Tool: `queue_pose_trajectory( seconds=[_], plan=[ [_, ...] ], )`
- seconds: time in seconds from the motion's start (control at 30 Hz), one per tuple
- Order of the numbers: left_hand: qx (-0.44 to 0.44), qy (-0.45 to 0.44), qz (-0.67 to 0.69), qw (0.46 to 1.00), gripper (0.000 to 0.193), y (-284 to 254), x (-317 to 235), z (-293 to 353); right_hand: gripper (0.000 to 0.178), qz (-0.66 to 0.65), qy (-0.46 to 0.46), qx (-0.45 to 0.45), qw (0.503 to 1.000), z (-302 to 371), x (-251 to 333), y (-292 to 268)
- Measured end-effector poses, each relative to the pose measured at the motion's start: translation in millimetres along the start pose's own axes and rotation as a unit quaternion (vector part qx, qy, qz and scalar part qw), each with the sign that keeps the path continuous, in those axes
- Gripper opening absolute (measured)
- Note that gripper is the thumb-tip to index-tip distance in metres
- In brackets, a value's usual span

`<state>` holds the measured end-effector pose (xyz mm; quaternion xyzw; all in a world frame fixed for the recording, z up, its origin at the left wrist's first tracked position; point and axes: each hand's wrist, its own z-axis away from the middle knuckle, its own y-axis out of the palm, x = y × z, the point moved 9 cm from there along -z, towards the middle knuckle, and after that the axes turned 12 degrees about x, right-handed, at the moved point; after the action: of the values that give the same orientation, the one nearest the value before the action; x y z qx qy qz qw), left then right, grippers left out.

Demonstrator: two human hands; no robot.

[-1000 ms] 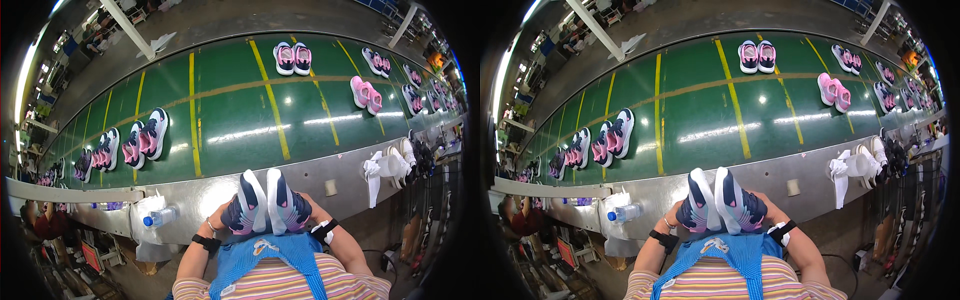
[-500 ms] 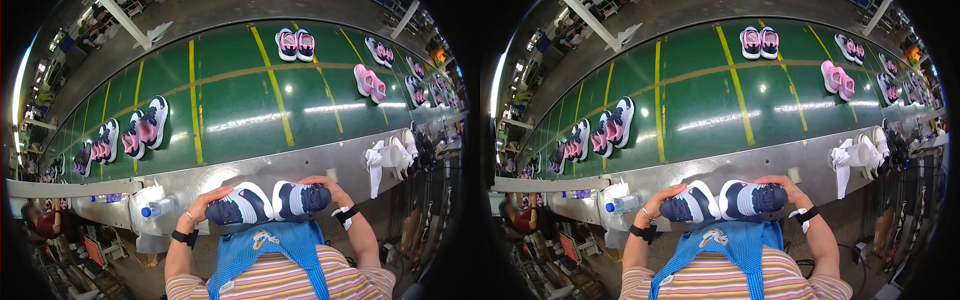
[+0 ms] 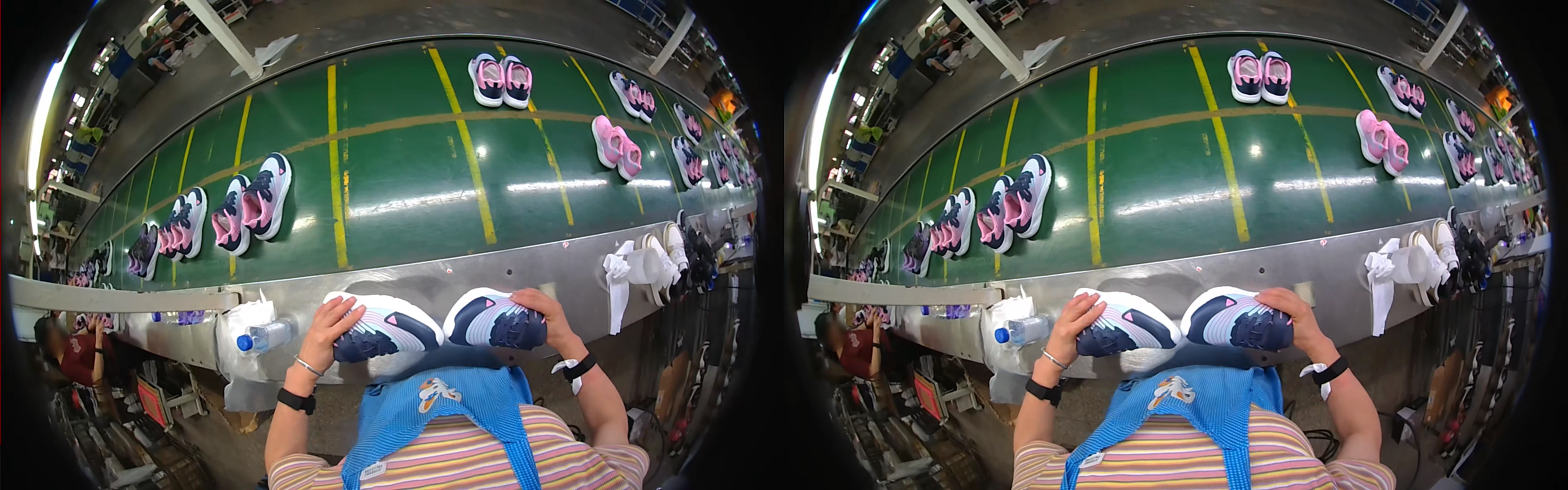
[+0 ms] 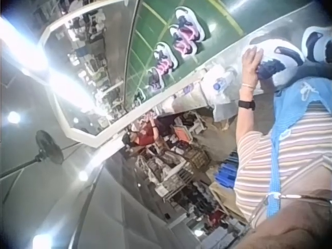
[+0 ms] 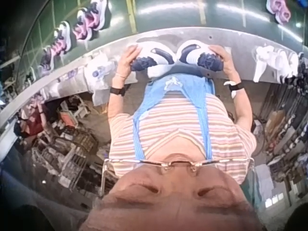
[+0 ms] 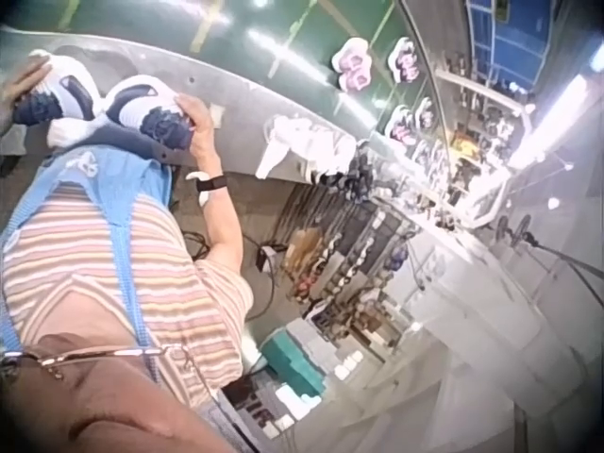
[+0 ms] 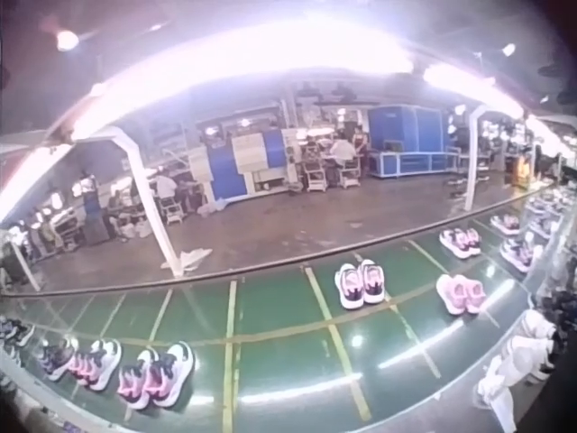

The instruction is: The recorder is inspecting and cleaning pairs of sneakers on a conveyor belt in a factory.

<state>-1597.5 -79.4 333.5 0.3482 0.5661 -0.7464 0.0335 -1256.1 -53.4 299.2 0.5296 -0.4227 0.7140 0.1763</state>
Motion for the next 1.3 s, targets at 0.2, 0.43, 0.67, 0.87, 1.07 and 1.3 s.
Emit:
queue_pose_trajectory(
  seconds=[0.2, 0.43, 0.67, 0.87, 1.07, 1.3],
  plan=[
    [0.012, -0.045, -0.06, 0.997, 0.048, 7.5, 3.0, 1.6, 0.041, 0.003, 0.075, -0.049, 0.996, -2.9, 1.8, 7.6],
    [0.096, -0.173, 0.377, 0.905, 0.039, 87.1, 28.4, -0.6, 0.044, -0.422, 0.234, -0.089, 0.872, -22.3, -28.4, 62.9],
    [0.083, -0.241, 0.735, 0.628, 0.025, 125.5, 35.6, -1.5, 0.027, -0.512, 0.25, -0.076, 0.818, -34.6, -43.6, 87.1],
    [0.09, -0.172, 0.868, 0.458, 0.043, 135.5, 18.3, -11.6, 0.031, -0.61, 0.195, -0.086, 0.763, -53.0, -16.4, 103.9],
    [0.077, -0.067, 0.917, 0.386, 0.045, 130.6, -1.4, -17.4, 0.045, -0.719, 0.216, -0.079, 0.655, -44.0, -14.2, 136.3],
    [-0.036, -0.144, 0.774, 0.615, 0.057, 99.1, 31.6, -1.1, 0.042, -0.616, 0.134, -0.12, 0.767, -33.1, -27.2, 106.5]
  ],
)
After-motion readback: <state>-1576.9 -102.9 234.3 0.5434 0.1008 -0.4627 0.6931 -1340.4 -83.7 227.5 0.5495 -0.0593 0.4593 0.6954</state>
